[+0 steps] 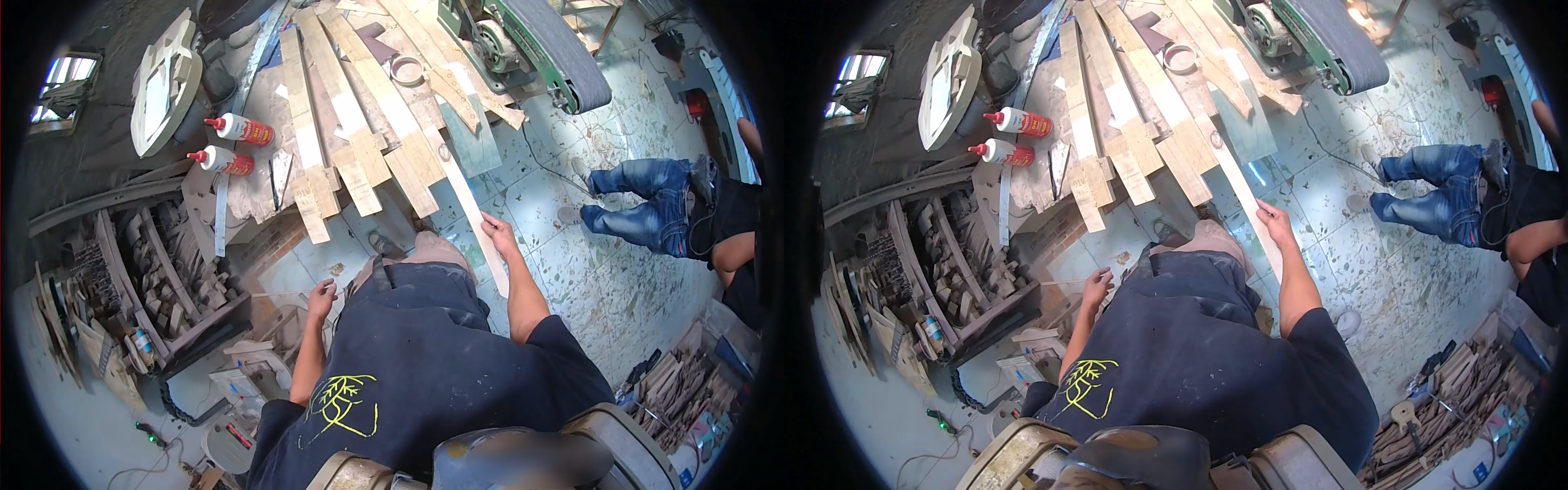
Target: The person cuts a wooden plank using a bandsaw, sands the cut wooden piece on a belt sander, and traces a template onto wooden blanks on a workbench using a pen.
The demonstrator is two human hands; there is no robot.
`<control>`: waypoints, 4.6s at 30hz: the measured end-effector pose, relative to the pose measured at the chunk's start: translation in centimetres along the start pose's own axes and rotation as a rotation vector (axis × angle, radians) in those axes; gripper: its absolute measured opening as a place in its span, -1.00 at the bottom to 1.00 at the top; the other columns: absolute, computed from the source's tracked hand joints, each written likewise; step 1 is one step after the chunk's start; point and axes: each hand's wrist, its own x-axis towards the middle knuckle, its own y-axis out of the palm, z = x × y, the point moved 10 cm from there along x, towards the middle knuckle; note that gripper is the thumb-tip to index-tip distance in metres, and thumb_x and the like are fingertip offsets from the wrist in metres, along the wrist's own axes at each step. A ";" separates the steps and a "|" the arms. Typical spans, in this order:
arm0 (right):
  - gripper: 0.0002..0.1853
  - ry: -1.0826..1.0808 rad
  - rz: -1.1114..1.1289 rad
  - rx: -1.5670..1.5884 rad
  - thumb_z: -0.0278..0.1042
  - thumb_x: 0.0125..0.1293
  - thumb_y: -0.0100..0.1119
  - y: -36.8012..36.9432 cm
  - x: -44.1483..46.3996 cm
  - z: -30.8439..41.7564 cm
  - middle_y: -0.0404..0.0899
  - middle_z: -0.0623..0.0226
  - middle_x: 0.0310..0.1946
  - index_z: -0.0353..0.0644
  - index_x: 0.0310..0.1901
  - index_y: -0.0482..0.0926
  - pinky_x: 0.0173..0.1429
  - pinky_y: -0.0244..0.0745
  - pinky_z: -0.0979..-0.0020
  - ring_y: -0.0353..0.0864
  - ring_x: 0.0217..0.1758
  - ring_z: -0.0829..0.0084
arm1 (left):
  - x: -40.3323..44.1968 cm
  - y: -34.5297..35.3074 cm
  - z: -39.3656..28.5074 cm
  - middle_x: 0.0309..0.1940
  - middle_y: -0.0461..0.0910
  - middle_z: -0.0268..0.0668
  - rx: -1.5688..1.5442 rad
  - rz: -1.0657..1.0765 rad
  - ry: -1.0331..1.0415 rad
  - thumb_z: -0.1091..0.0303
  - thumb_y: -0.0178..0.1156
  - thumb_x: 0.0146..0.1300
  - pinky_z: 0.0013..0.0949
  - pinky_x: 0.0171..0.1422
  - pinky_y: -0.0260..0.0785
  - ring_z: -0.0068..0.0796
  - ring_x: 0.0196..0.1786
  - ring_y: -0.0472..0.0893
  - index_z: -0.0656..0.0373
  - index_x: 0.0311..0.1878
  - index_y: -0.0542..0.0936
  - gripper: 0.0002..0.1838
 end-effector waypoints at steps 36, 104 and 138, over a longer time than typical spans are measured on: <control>-0.55 -0.037 0.033 -0.089 -0.38 0.39 0.28 -0.2 -1.4 2.2 0.71 0.31 0.01 -0.16 0.30 0.59 0.16 0.50 0.46 0.62 -0.01 0.53 | -0.1 0.8 -0.1 -0.06 0.72 -0.07 0.033 0.010 0.001 0.19 0.27 0.39 -0.36 -0.02 0.57 -0.38 -0.16 0.71 0.29 0.23 0.59 -0.54; -0.35 0.145 0.650 -0.113 0.21 0.58 -0.13 13.8 -7.9 10.3 0.59 0.37 -0.56 -0.31 -0.09 0.71 -0.48 0.39 0.53 0.49 -0.60 0.57 | -7.5 2.6 -32.5 0.08 0.67 -0.08 -0.580 0.142 0.616 0.21 0.28 0.43 -0.35 0.16 0.53 -0.36 0.07 0.71 0.39 0.33 0.45 -0.45; -0.70 -0.494 0.512 -0.707 -0.14 0.34 0.34 25.5 -10.3 19.3 0.72 0.25 -0.45 -0.26 -0.22 0.75 -0.22 0.52 0.42 0.67 -0.38 0.48 | -10.1 -5.9 -16.5 0.12 0.63 -0.21 -1.304 -0.241 0.526 0.39 0.19 0.39 -0.14 0.31 0.49 -0.32 0.18 0.63 0.21 0.29 0.45 -0.57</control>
